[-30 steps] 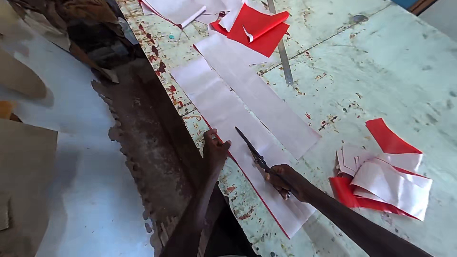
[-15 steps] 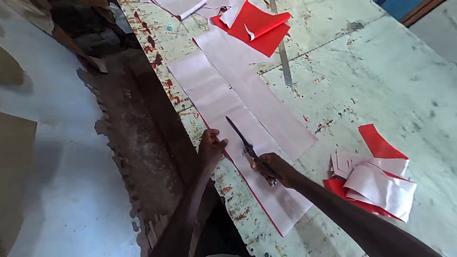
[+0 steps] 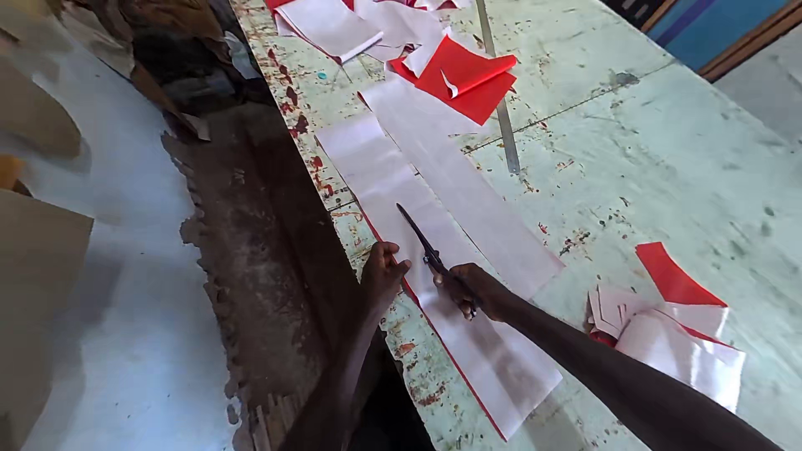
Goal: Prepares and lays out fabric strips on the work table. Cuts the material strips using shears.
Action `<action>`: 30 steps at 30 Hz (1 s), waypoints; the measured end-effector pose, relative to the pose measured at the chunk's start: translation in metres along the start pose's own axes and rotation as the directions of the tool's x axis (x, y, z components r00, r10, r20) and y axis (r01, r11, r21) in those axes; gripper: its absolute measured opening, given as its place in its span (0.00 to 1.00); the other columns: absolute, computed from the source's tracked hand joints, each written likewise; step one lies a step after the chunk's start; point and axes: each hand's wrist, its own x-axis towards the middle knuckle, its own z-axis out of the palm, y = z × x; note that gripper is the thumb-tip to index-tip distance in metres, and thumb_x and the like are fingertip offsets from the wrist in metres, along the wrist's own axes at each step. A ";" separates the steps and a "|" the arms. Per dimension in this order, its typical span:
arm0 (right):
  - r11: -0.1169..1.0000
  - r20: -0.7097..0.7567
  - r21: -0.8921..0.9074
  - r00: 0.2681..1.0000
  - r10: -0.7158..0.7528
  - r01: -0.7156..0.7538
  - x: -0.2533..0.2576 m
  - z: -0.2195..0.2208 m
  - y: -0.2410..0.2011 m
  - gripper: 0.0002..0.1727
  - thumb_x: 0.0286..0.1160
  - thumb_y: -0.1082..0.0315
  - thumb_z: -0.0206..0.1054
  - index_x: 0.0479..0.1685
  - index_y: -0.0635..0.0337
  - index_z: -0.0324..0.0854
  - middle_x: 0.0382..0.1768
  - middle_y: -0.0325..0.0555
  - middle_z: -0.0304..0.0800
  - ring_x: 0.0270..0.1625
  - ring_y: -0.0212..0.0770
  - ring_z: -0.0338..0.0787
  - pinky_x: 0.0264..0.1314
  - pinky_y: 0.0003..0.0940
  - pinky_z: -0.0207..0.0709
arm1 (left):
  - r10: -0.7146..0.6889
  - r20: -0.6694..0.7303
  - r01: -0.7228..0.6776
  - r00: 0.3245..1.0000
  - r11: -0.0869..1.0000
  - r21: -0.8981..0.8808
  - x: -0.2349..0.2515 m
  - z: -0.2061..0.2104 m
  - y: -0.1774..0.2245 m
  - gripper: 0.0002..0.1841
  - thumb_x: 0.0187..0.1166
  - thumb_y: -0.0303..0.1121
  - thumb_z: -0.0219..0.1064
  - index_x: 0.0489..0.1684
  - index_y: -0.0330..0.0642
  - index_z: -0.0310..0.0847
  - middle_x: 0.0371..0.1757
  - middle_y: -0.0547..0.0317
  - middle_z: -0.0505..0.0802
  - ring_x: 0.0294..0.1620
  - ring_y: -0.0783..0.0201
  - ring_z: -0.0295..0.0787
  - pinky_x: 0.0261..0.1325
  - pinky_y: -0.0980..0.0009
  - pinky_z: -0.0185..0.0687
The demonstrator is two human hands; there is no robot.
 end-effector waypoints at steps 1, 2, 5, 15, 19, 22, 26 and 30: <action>1.000 0.009 -0.018 1.000 0.004 -0.004 0.001 0.000 -0.003 0.24 0.77 0.45 0.72 0.33 0.58 0.74 0.16 0.37 0.73 0.14 0.32 0.78 0.20 0.28 0.80 | 0.003 0.006 -0.003 1.000 1.000 0.007 0.001 -0.001 0.000 0.22 0.77 0.31 0.75 0.66 0.43 0.74 0.37 0.52 0.89 0.22 0.60 0.84 0.24 0.64 0.84; 0.999 0.022 -0.039 1.000 0.004 -0.003 0.003 -0.001 -0.009 0.24 0.80 0.44 0.69 0.34 0.57 0.74 0.16 0.37 0.73 0.14 0.32 0.78 0.20 0.28 0.81 | 0.013 0.011 -0.014 1.000 1.000 0.013 0.002 -0.002 -0.001 0.22 0.77 0.31 0.75 0.67 0.42 0.74 0.37 0.52 0.89 0.23 0.60 0.84 0.24 0.64 0.84; 0.995 0.063 -0.101 0.998 0.004 0.003 0.014 0.001 -0.030 0.28 0.82 0.36 0.61 0.34 0.56 0.76 0.17 0.36 0.74 0.16 0.32 0.79 0.20 0.29 0.80 | 0.016 0.011 -0.016 1.000 1.000 0.023 0.001 -0.001 -0.004 0.22 0.76 0.32 0.76 0.66 0.43 0.75 0.36 0.52 0.88 0.22 0.59 0.83 0.23 0.63 0.84; 0.996 0.050 -0.076 0.998 -0.039 0.043 0.037 0.002 -0.035 0.25 0.79 0.42 0.69 0.33 0.57 0.75 0.15 0.38 0.73 0.13 0.33 0.78 0.18 0.30 0.80 | 0.229 -0.094 -0.178 0.969 0.908 0.379 -0.009 -0.001 -0.002 0.21 0.79 0.40 0.73 0.66 0.44 0.77 0.43 0.54 0.88 0.36 0.60 0.88 0.40 0.58 0.88; 0.993 0.118 -0.110 0.992 0.054 -0.041 0.027 -0.001 -0.061 0.29 0.83 0.35 0.58 0.31 0.53 0.75 0.16 0.34 0.73 0.15 0.31 0.78 0.21 0.29 0.82 | 0.566 0.174 -0.541 0.805 0.584 0.605 -0.049 0.013 0.002 0.13 0.82 0.39 0.63 0.53 0.46 0.91 0.51 0.51 0.92 0.57 0.51 0.89 0.61 0.50 0.85; 0.984 0.111 -0.157 0.988 0.107 -0.088 0.023 -0.001 -0.074 0.34 0.82 0.30 0.54 0.29 0.54 0.75 0.15 0.36 0.74 0.15 0.32 0.80 0.19 0.29 0.81 | 0.488 0.674 -0.829 0.554 0.394 0.397 -0.059 0.044 0.001 0.18 0.87 0.44 0.59 0.65 0.49 0.87 0.70 0.55 0.89 0.76 0.54 0.80 0.81 0.52 0.72; 0.985 0.048 -0.158 0.996 0.077 -0.069 0.027 0.000 -0.062 0.31 0.80 0.33 0.60 0.29 0.54 0.75 0.15 0.36 0.73 0.15 0.33 0.79 0.22 0.30 0.81 | 0.356 0.751 -0.824 0.556 0.351 0.444 -0.054 0.085 -0.018 0.42 0.82 0.66 0.54 0.93 0.52 0.58 0.94 0.53 0.63 0.93 0.47 0.55 0.92 0.39 0.43; 0.993 -0.005 -0.110 0.999 0.049 -0.049 0.043 0.005 -0.064 0.28 0.81 0.36 0.63 0.29 0.54 0.74 0.14 0.35 0.72 0.14 0.32 0.77 0.19 0.28 0.79 | 0.397 0.693 -0.799 0.602 0.311 0.515 -0.060 0.094 -0.025 0.44 0.80 0.70 0.50 0.93 0.53 0.59 0.94 0.56 0.62 0.95 0.45 0.49 0.92 0.36 0.40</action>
